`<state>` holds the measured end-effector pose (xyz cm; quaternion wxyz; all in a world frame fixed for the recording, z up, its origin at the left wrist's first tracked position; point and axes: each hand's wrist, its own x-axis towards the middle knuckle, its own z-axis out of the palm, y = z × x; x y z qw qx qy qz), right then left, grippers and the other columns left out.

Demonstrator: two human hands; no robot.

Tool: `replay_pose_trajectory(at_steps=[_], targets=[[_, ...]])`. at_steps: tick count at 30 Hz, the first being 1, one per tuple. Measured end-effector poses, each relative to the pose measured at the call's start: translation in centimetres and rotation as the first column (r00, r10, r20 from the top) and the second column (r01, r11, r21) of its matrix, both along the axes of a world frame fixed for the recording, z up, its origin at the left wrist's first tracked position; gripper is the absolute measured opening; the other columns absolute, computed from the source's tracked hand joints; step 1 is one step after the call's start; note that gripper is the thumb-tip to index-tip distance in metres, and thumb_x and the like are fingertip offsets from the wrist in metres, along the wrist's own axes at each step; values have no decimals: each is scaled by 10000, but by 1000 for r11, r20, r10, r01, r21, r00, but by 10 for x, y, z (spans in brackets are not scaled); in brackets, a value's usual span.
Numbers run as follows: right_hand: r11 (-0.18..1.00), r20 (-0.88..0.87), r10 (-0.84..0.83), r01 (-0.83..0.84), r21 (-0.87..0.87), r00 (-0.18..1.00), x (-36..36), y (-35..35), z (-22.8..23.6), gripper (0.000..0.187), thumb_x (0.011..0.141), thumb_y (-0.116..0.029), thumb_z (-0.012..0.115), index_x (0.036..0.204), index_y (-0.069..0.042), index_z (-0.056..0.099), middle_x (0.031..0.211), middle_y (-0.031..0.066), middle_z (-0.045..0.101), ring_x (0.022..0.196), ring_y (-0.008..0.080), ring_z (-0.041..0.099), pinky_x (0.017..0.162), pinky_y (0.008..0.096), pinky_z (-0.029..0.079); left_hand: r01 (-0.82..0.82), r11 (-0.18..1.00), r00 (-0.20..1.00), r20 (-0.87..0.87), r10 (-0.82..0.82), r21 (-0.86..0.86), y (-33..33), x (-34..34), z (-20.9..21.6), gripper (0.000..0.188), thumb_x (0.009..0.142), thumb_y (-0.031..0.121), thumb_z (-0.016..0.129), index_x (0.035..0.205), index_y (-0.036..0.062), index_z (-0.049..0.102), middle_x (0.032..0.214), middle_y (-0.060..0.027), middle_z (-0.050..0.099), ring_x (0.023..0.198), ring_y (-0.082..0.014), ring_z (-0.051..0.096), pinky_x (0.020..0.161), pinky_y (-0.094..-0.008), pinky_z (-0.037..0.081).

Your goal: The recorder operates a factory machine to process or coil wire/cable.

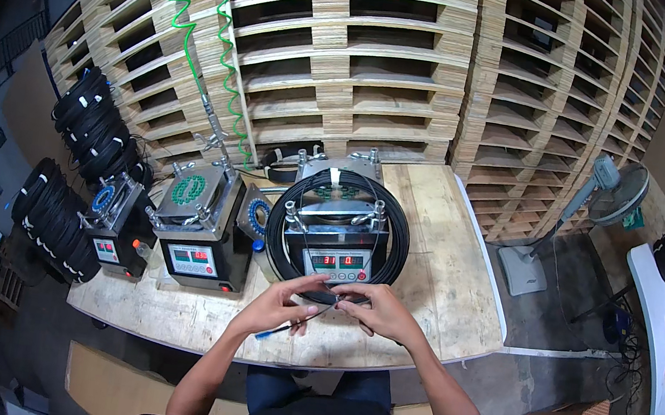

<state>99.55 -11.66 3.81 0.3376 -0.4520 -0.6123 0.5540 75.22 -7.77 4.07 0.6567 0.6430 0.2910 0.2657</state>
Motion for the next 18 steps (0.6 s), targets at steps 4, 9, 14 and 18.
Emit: replay_pose_trajectory(at_steps=[4, 9, 14, 18], targets=[[999, -64, 22, -24, -30, 998, 9, 4, -11, 295, 971, -108, 598, 1244, 4, 619, 847, 62, 684, 478, 51, 487, 423, 223, 387, 126, 987, 988, -75, -133, -97, 12, -10, -9, 460, 993, 156, 581, 1440, 120, 475, 881, -33, 663, 542, -39, 441, 490, -196, 379], [993, -308, 64, -90, -72, 949, 21, 15, 7, 181, 972, -57, 574, 1112, 48, 619, 829, 119, 678, 509, 104, 563, 451, 238, 446, 396, 903, 908, -75, -412, -169, 45, -55, -15, 282, 995, 179, 575, 1197, -6, 642, 888, -101, 685, 668, -125, 598, 612, -262, 489], [987, -746, 52, -149, -64, 664, 68, 21, -8, 222, 969, -110, 538, 1079, 70, 607, 876, 225, 696, 737, 311, 714, 643, 367, 588, 379, 923, 659, 720, -218, -66, 74, -105, -47, 312, 987, 258, 526, 1142, 34, 679, 1093, -223, 691, 1167, -363, 605, 996, -563, 441], [981, -972, 195, -5, 196, 135, 67, 31, -19, 421, 942, -188, 524, 1284, 58, 525, 1185, 256, 643, 1043, 408, 658, 854, 557, 535, 223, 974, 312, 950, -22, -51, 85, -105, -47, 368, 1022, 302, 426, 1325, 157, 575, 1275, -97, 645, 1308, -298, 504, 1071, -565, 367]])
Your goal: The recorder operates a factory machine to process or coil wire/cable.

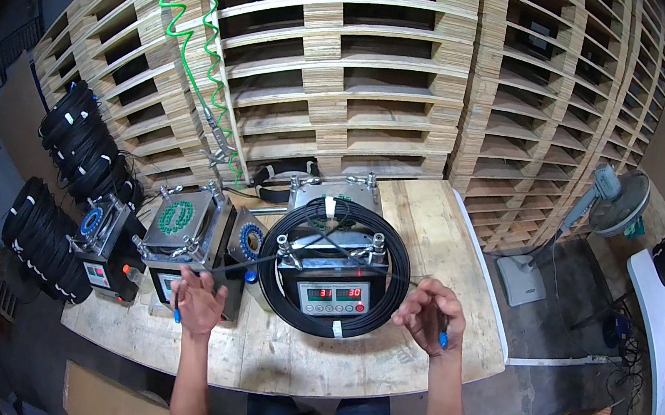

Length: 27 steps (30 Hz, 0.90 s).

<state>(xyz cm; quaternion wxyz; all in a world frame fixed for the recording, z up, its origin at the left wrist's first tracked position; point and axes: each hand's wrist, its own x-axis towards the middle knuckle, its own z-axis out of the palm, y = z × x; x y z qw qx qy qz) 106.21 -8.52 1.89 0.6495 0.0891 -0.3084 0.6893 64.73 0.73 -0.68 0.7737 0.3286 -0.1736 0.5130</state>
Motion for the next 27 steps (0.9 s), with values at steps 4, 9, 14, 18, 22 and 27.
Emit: replay_pose_trajectory(at_steps=[4, 9, 14, 18, 22, 27], targets=[[994, -41, 38, -33, 100, 998, -15, 1, 10, 518, 950, -156, 535, 1414, 36, 412, 1311, 252, 578, 1204, 406, 574, 918, 593, 488, -15, 1000, 978, 208, 19, -20, -7, 24, 11, 423, 1044, 344, 363, 1436, 220, 465, 1390, -67, 573, 1380, -280, 430, 1114, -589, 295], [991, 246, -73, 42, 128, 966, -37, 22, 3, 310, 1005, -237, 535, 1226, -23, 573, 1169, 174, 649, 1054, 318, 633, 881, 475, 484, 138, 952, 978, -192, -86, 273, 10, 46, -6, 400, 1053, 408, 366, 1355, 207, 533, 1395, -107, 555, 1365, -277, 435, 1065, -617, 326], [784, 262, -468, 534, -318, 844, -66, 29, 22, 273, 1033, -278, 497, 921, -63, 622, 840, 63, 569, 711, 174, 547, 740, 317, 460, -26, 990, 985, -171, 2, -137, 19, 59, -7, 393, 1054, 391, 402, 817, 111, 544, 1022, -79, 597, 1008, -193, 571, 928, -446, 457], [565, 288, -624, 673, -476, 727, -51, 35, 36, 249, 1043, -247, 475, 1098, -30, 586, 747, 31, 484, 659, 132, 480, 636, 257, 418, -164, 824, 981, -6, 192, -543, 15, 50, 27, 338, 1071, 325, 387, 961, 78, 590, 732, 11, 395, 682, -92, 419, 693, -237, 462], [784, 397, -493, 593, -184, 774, -53, 35, 51, 377, 1062, -246, 435, 1375, -41, 391, 643, -31, 369, 548, 72, 375, 527, 228, 339, -610, 788, 690, -544, 478, -82, 16, 56, 57, 320, 1083, 277, 368, 1278, 59, 497, 586, 61, 294, 463, -39, 266, 402, -204, 248], [822, 636, -397, 565, -74, 661, -91, 50, 57, 277, 1055, -257, 467, 1207, -42, 552, 622, -83, 298, 493, 7, 254, 437, 191, 217, -651, 710, 446, -622, 644, 268, 4, 126, 72, 177, 1053, 228, 457, 1071, 56, 494, 644, 15, 420, 508, -77, 388, 469, -230, 335]])
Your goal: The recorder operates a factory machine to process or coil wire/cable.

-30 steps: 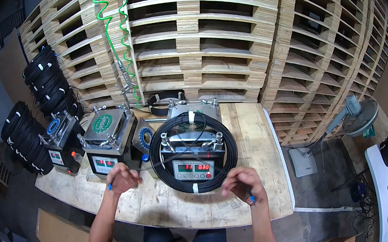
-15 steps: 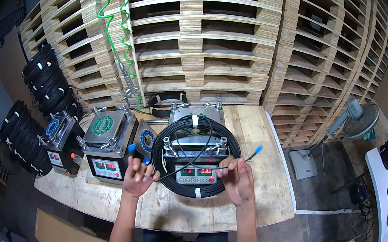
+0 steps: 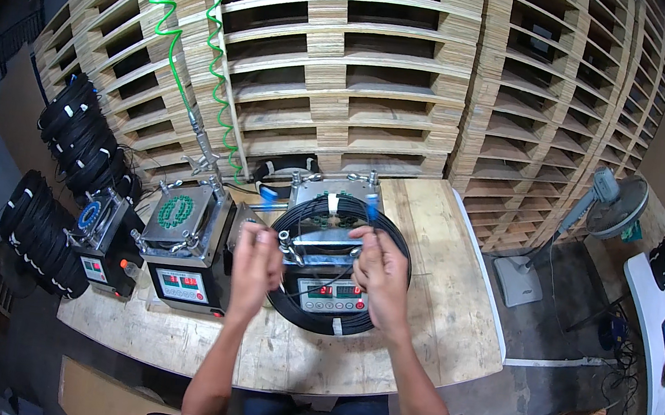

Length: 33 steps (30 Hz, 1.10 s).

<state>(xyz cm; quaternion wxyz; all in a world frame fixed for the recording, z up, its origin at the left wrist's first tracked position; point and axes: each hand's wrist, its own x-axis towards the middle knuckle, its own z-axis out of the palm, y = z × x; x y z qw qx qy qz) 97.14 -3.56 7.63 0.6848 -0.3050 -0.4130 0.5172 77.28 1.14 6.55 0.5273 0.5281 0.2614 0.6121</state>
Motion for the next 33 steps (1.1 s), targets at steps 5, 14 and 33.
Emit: replay_pose_trajectory(at_steps=[5, 14, 33], targets=[[990, 205, 74, -47, -134, 976, -7, -7, 11, 295, 1042, -228, 493, 1189, 13, 580, 728, 11, 528, 449, 10, 346, 405, 170, 292, -280, 795, 746, -399, 533, 538, -11, 29, -10, 158, 1009, 109, 472, 959, -5, 570, 822, -96, 636, 830, -245, 576, 851, -387, 437], [997, -20, 28, -30, -65, 999, -16, -1, -7, 298, 1017, -132, 522, 1232, 69, 565, 960, 69, 630, 675, 54, 503, 621, 198, 431, -228, 792, 692, -478, 541, 567, -17, 55, -28, 213, 1031, 139, 416, 923, 4, 541, 618, -82, 573, 657, -287, 554, 907, -434, 368], [989, 50, 11, -3, -149, 999, -24, 8, -33, 276, 1021, -277, 544, 1056, -31, 666, 765, -77, 543, 588, -26, 364, 512, 171, 276, -76, 775, 643, -564, 519, 627, -14, 55, -38, 122, 940, 150, 589, 913, 39, 544, 681, -86, 584, 651, -269, 565, 791, -385, 346]])
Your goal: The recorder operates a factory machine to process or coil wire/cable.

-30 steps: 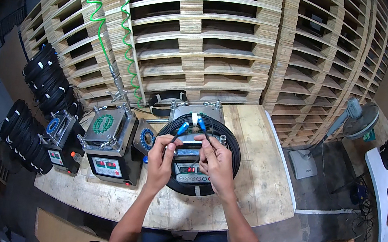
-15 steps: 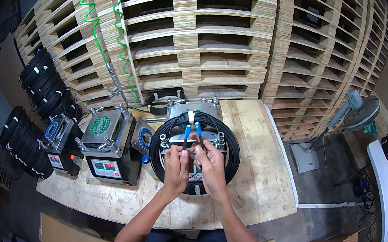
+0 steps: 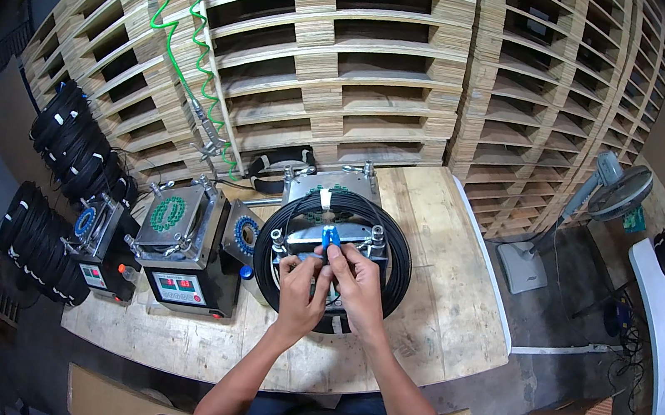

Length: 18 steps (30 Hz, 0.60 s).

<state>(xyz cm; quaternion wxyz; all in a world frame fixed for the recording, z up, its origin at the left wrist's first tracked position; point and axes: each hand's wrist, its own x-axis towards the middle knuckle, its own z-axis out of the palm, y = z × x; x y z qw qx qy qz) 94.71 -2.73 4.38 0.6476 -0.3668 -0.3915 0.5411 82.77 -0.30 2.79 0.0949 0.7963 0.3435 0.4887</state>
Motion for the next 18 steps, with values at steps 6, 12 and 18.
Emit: replay_pose_trajectory(at_steps=[6, 12, 18], targets=[[997, 197, -70, 72, -2, 978, 5, -6, -16, 309, 1015, -288, 560, 869, -28, 640, 712, -39, 547, 618, 26, 435, 550, 207, 337, 241, 915, 966, 175, -193, -325, 3, -28, 20, 344, 823, 158, 761, 1043, 7, 545, 904, -104, 595, 805, -245, 590, 796, -358, 466], [995, 169, 31, -46, 85, 985, 7, -9, -32, 301, 1017, -256, 552, 854, -11, 613, 677, -27, 535, 607, 38, 447, 557, 206, 341, 342, 848, 940, 150, -307, -405, 19, -38, 46, 245, 908, 64, 684, 1119, -47, 628, 885, -78, 669, 770, -103, 639, 685, -236, 507], [996, 200, 45, -58, 62, 979, 6, -7, -37, 290, 1005, -250, 572, 874, 0, 636, 646, -26, 524, 604, 38, 451, 563, 203, 342, 536, 641, 814, 539, -219, -550, 25, -37, 9, 177, 952, 113, 650, 920, -61, 642, 820, -87, 681, 688, -90, 651, 612, -242, 532]])
